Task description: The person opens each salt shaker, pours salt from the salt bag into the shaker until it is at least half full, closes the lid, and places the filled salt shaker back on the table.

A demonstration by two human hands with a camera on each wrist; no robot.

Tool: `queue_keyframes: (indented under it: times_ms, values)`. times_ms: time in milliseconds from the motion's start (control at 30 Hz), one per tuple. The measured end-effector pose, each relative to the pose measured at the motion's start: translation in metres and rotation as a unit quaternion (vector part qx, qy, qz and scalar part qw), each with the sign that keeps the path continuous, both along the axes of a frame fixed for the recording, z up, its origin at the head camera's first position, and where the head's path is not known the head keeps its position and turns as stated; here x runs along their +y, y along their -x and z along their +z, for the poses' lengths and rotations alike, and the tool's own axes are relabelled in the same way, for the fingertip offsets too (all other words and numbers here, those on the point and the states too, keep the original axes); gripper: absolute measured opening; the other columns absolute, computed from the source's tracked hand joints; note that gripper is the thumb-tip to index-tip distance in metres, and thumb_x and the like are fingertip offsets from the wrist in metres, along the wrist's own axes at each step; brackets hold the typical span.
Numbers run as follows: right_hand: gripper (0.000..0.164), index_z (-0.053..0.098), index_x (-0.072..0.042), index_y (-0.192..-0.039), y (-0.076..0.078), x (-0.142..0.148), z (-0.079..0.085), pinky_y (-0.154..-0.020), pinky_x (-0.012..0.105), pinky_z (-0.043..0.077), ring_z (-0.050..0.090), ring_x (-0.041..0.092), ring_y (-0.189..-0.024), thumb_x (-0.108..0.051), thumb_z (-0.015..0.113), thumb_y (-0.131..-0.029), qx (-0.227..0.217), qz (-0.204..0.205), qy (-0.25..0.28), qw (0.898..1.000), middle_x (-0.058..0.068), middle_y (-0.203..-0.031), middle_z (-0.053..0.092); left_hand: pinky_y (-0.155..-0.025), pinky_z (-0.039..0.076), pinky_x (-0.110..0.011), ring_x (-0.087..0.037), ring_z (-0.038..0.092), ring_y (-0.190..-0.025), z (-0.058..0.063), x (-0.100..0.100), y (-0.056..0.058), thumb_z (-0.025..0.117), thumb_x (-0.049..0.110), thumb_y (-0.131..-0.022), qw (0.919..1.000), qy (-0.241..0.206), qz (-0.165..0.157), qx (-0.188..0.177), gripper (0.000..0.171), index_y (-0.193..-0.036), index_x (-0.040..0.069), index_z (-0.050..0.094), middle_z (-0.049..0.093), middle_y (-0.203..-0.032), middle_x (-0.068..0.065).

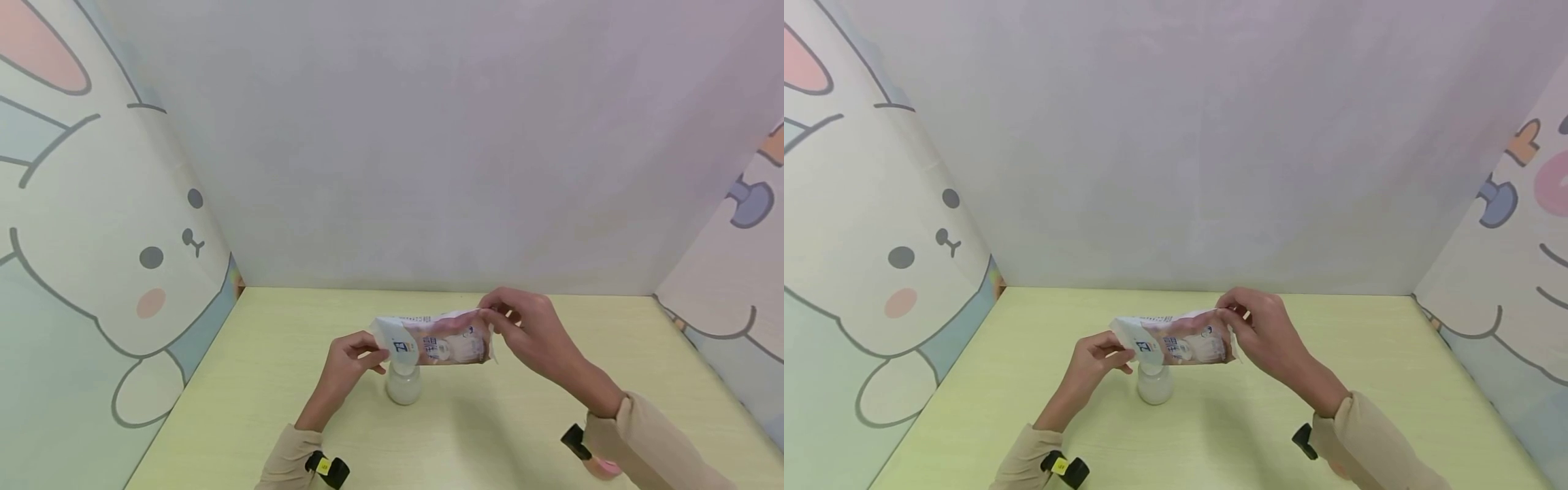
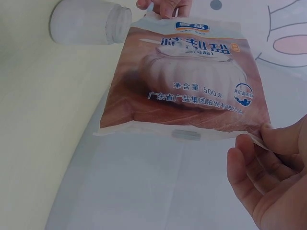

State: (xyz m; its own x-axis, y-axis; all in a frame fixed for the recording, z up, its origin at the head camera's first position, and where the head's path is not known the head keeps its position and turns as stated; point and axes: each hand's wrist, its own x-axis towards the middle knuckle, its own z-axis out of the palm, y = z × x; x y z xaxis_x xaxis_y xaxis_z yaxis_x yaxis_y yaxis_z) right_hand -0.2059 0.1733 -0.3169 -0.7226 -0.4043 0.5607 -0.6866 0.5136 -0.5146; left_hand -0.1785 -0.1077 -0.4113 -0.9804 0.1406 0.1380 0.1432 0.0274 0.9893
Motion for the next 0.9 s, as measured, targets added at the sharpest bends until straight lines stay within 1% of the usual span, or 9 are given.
queue_keyframes:
  times_ms: [100,300,467,600,700,900]
  values:
    - [0.014,0.061,-0.015,-0.080,-0.0001,-0.0001,0.0002,-0.049,0.020,0.046,0.048,0.005,-0.057,-0.001,0.062,-0.079,0.001,-0.001,-0.002,1.000,-0.010,-0.069,0.056,-0.066,0.053,-0.043,-0.030,0.058,-0.083,0.0002,0.0000,-0.0001,0.062,0.003,-0.080,1.0000,0.001,-0.001,0.001,0.013,-0.093,0.002,0.063,0.060,-0.092,-0.014]
    - [0.014,0.061,-0.015,-0.080,-0.0004,-0.0003,0.0005,-0.050,0.020,0.046,0.048,0.004,-0.056,-0.001,0.062,-0.079,0.003,-0.002,-0.002,1.000,-0.010,-0.069,0.056,-0.067,0.052,-0.046,-0.037,0.057,-0.086,0.0001,0.0000,-0.0003,0.062,0.003,-0.080,1.0000,-0.003,-0.003,0.002,0.013,-0.093,0.001,0.062,0.060,-0.092,-0.015]
    - [0.015,0.061,-0.015,-0.080,-0.0006,-0.0005,0.0009,-0.050,0.020,0.047,0.048,0.004,-0.056,-0.001,0.063,-0.079,0.001,-0.002,-0.001,1.000,-0.010,-0.069,0.057,-0.066,0.053,-0.045,-0.044,0.054,-0.088,-0.0007,-0.0002,-0.0003,0.062,0.003,-0.080,1.0000,-0.007,-0.004,0.003,0.013,-0.092,0.001,0.062,0.059,-0.092,-0.016]
    - [0.014,0.061,-0.015,-0.080,-0.0013,-0.0003,0.0012,-0.050,0.021,0.047,0.048,0.004,-0.056,-0.001,0.063,-0.079,0.001,-0.002,-0.003,1.000,-0.010,-0.069,0.056,-0.066,0.053,-0.044,-0.039,0.056,-0.086,-0.0005,0.0000,-0.0004,0.062,0.002,-0.079,1.0000,-0.008,-0.005,0.001,0.013,-0.092,0.001,0.062,0.059,-0.092,-0.016]
    - [0.013,0.061,-0.015,-0.080,-0.0020,0.0003,0.0008,-0.049,0.021,0.047,0.048,0.004,-0.056,-0.002,0.063,-0.079,0.002,-0.003,-0.003,1.000,-0.010,-0.069,0.056,-0.067,0.053,-0.045,-0.033,0.058,-0.085,-0.0006,0.0005,-0.0004,0.063,0.003,-0.079,1.0000,-0.006,-0.005,0.000,0.013,-0.092,0.001,0.062,0.060,-0.092,-0.016]
    - [0.013,0.061,-0.015,-0.080,-0.0015,0.0010,-0.0012,-0.050,0.021,0.047,0.048,0.004,-0.056,-0.002,0.062,-0.079,0.002,0.002,0.002,1.000,-0.010,-0.069,0.056,-0.066,0.053,-0.043,-0.027,0.059,-0.084,-0.0012,0.0006,-0.0007,0.063,0.004,-0.079,1.0000,-0.001,-0.004,-0.005,0.013,-0.092,0.001,0.062,0.060,-0.092,-0.015]
